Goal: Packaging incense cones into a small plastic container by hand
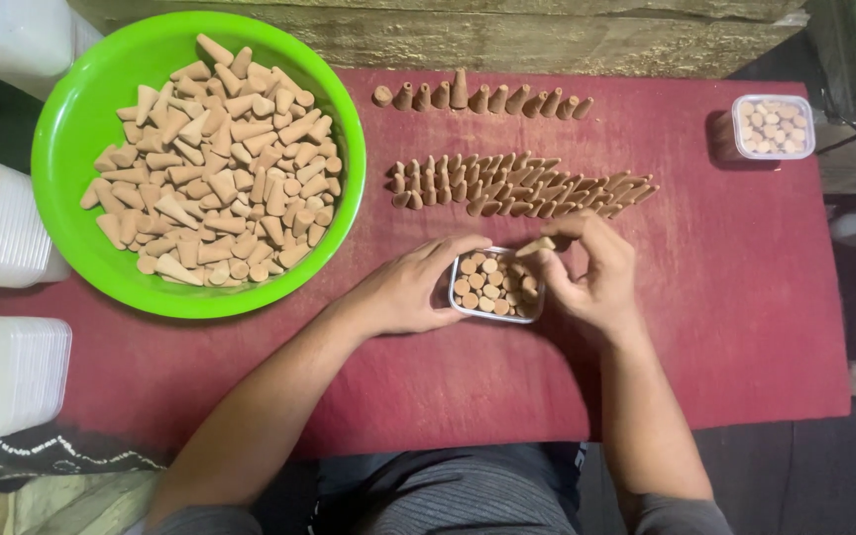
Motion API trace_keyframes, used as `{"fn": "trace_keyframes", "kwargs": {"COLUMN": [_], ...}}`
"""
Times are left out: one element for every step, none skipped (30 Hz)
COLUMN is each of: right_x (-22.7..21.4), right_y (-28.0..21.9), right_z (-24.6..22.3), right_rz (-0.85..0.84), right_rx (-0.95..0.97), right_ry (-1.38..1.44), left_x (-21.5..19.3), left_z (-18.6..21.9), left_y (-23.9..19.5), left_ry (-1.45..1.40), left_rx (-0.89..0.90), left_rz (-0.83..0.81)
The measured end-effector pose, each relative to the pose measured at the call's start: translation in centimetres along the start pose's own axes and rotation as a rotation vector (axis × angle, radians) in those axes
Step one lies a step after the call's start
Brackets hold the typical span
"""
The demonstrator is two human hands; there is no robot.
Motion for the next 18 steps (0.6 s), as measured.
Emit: {"fn": "trace_keyframes", "kwargs": {"right_x": [-0.4,-1.2,-2.0,-2.2,-2.8,-3.4,-3.8,-4.3,-4.8,-5.0,-5.5,-5.9,-5.8,-5.7,-5.4,-6.0,-6.1,-6.1], "right_y": [0.5,0.9,1.4,1.7,1.9,2.1,2.0,1.9,1.8,1.5,1.2,0.9,1.3,1.4,1.5,1.3,1.2,1.1], "right_z": [-0.1,-0.3,-0.4,-1.1,-1.4,-1.7,-1.1,-0.4,0.3,0.8,1.9,3.0,2.5,2.8,3.0,3.7,5.1,6.3], "right_rz": [0.000,0.037,0.078,0.083,0.140,0.197,0.200,0.232,0.260,0.262,0.331,0.399,0.402,0.473,0.540,0.541,0.550,0.557], "right_rx": [0.000,-0.001,-0.002,-0.002,0.052,0.107,0.107,0.105,0.102,0.102,0.158,0.213,0.211,0.308,0.407,0.406,0.496,0.587], "right_ry": [0.000,-0.029,-0.060,-0.064,-0.028,0.009,0.006,0.131,0.259,0.256,0.342,0.428,0.426,0.572,0.721,0.721,0.849,0.976], "left_x": [-0.1,-0.4,-0.7,-0.9,-1.1,-1.3,-1.2,-1.1,-1.1,-1.1,-1.2,-1.3,-1.3,-1.3,-1.3,-1.3,-1.4,-1.6], "left_z": [0.1,0.3,0.5,0.7,0.9,1.1,1.0,1.0,1.0,1.1,1.2,1.3,1.3,1.3,1.3,1.4,1.3,1.4], "left_y": [-0.1,-0.1,0.0,0.1,0.1,0.1,0.1,0.1,0.0,0.0,0.0,0.0,0.0,0.0,-0.1,-0.3,-0.2,-0.2], "left_ry": [0.000,0.059,0.118,0.119,0.138,0.158,0.157,0.160,0.163,0.162,0.171,0.180,0.180,0.220,0.262,0.263,0.259,0.255], "left_rx": [0.000,0.023,0.050,0.055,0.063,0.070,0.075,0.082,0.087,0.089,0.091,0.092,0.097,0.093,0.085,0.086,0.070,0.053], "left_rz": [0.000,0.028,0.053,0.049,0.057,0.065,0.062,0.065,0.070,0.069,0.070,0.072,0.071,0.068,0.066,0.066,0.046,0.025]}}
Point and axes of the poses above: each hand's wrist, its own y-axis towards the middle knuckle, its own x-axis out of the palm, z = x × y, the point moved 7 cm from there along y, towards the middle knuckle, and after that the axes turned 5 degrees about y, right-handed, at the moved point
